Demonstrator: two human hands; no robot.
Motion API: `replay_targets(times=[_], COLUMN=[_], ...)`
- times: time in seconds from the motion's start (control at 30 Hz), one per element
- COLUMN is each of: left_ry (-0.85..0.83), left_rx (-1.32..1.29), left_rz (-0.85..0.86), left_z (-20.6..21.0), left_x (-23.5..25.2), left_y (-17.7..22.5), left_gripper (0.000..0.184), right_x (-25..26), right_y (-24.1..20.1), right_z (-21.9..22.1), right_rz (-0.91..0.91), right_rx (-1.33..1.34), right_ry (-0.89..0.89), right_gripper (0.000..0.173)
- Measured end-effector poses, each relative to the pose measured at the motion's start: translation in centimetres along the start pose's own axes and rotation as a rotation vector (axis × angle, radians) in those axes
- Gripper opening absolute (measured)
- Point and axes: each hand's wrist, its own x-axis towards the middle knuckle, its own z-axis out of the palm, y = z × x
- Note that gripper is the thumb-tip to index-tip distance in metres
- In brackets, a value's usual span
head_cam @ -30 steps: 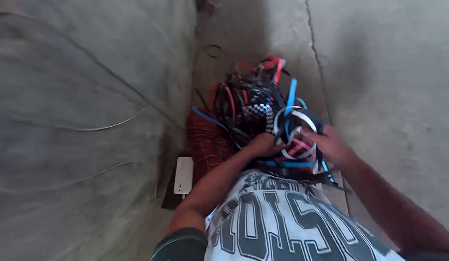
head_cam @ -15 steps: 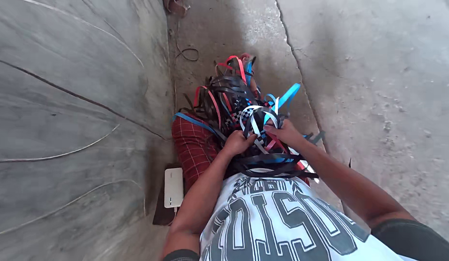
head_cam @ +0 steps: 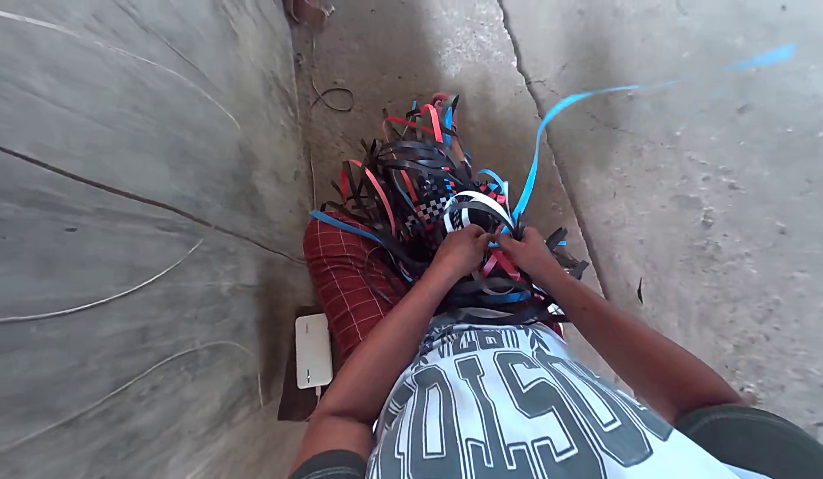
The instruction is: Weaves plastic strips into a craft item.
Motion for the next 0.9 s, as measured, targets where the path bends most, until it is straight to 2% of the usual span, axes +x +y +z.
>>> replay_targets(times=[0.1, 0.23, 0.3, 0.37, 0.4, 0.47, 0.53, 0.6, 0.63, 0.77, 0.9], left_ry=[-0.029, -0.001, 0.046, 0.072, 0.076, 0.101, 0.123, 0.133, 0.131, 0.153, 0.152], left_rx=[0.171, 0.256, 0.278, 0.279, 0.280, 0.280, 0.295, 0.265, 0.236, 0.137, 0.091], left_rz=[0.062, 0.074, 0.085, 0.142, 0.187, 0.259, 0.268, 0.242, 0.203, 0.062, 0.023], left_z=[0.7, 0.2, -0.2, 0.0, 0.3, 1.3, 1.8, 1.8, 1.6, 1.1, 0.4], left_x=[1.6, 1.7, 1.5, 1.4, 1.4, 1.1, 0.8, 0.8, 0.9, 1.7, 1.9], left_y=[-0.5, -1.3, -1.6, -1.8, -1.9, -2.3, -2.6, -2.7, -2.7, -3.2, -3.3], left_gripper=[0.035, 0.026, 0.024, 0.023, 0.023, 0.023, 0.023, 0.025, 0.027, 0.035, 0.029], right_x=[-1.2, -2.7, -1.8, -0.8, -0.6, -0.5, -0.3, -0.1, 0.4, 4.4, 4.1], right_y=[-0.4, -1.3, -0.3, 0.6, 0.4, -1.4, -3.0, -4.7, -5.0, -2.2, -1.1], right_z=[-0.7, -1.7, -1.6, -1.1, -0.8, -0.8, -0.9, -1.2, -1.2, -0.2, 0.9], right_rz=[-0.014, -0.170, -0.026, 0.112, 0.116, 0.059, -0.110, -0.308, -0.348, -0.156, -0.271], right_rx=[0.084, 0.016, -0.162, -0.178, -0.138, -0.064, 0.023, 0.093, 0.061, -0.264, -0.083], right_ry=[0.008, 0.048, -0.049, -0.194, -0.213, -0.179, -0.071, 0.015, 0.038, -0.079, -0.025], right_gripper=[0.015, 0.021, 0.030, 0.033, 0.029, 0.026, 0.022, 0.015, 0.015, 0.030, 0.025])
